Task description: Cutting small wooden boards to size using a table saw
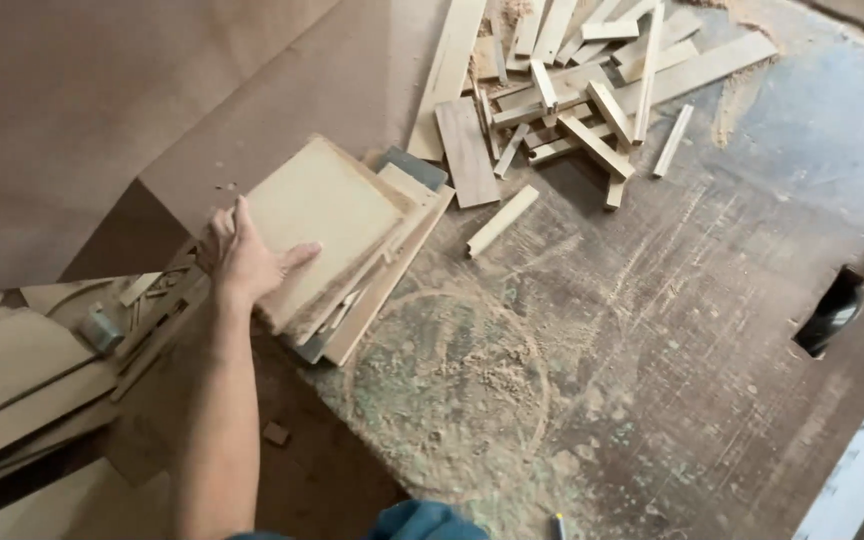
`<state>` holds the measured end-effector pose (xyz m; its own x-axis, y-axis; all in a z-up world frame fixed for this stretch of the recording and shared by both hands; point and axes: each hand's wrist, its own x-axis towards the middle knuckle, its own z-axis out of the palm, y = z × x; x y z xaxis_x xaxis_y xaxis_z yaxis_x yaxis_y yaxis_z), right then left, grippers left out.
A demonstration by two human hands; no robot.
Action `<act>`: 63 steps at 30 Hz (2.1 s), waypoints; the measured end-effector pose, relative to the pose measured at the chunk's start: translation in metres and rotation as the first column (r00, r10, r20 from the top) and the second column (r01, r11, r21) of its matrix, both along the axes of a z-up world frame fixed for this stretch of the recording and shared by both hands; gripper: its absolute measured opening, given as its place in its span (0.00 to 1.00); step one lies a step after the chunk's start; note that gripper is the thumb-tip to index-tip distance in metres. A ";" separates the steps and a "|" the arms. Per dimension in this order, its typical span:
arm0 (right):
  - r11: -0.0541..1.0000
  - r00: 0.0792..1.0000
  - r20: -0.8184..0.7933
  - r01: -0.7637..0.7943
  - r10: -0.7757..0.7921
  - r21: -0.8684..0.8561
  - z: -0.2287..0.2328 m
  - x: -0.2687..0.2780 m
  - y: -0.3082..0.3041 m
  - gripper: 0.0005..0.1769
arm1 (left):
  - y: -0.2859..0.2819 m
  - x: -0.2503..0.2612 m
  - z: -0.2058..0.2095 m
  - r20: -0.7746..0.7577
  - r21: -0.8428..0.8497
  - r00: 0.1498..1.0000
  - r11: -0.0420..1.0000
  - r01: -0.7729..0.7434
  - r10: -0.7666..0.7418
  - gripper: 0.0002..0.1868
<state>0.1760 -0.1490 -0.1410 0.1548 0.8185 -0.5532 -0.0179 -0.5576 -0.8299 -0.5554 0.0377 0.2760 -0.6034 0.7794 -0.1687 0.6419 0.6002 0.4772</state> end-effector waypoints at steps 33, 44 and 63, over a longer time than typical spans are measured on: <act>0.962 0.909 -0.347 -0.158 0.229 0.221 0.289 -0.418 0.049 0.29 | -0.071 0.096 0.072 0.378 0.235 0.781 0.868 0.438 -0.497 0.28; 0.979 0.990 -0.032 0.142 -0.138 0.144 0.250 -0.289 -0.092 0.30 | -0.069 0.140 -0.093 -0.034 -0.052 0.759 0.760 0.648 -0.650 0.21; 0.607 0.603 -0.119 0.795 -0.789 0.003 0.209 -0.159 -0.019 0.36 | -0.047 0.425 -0.227 0.670 0.323 0.429 0.758 0.567 -0.606 0.44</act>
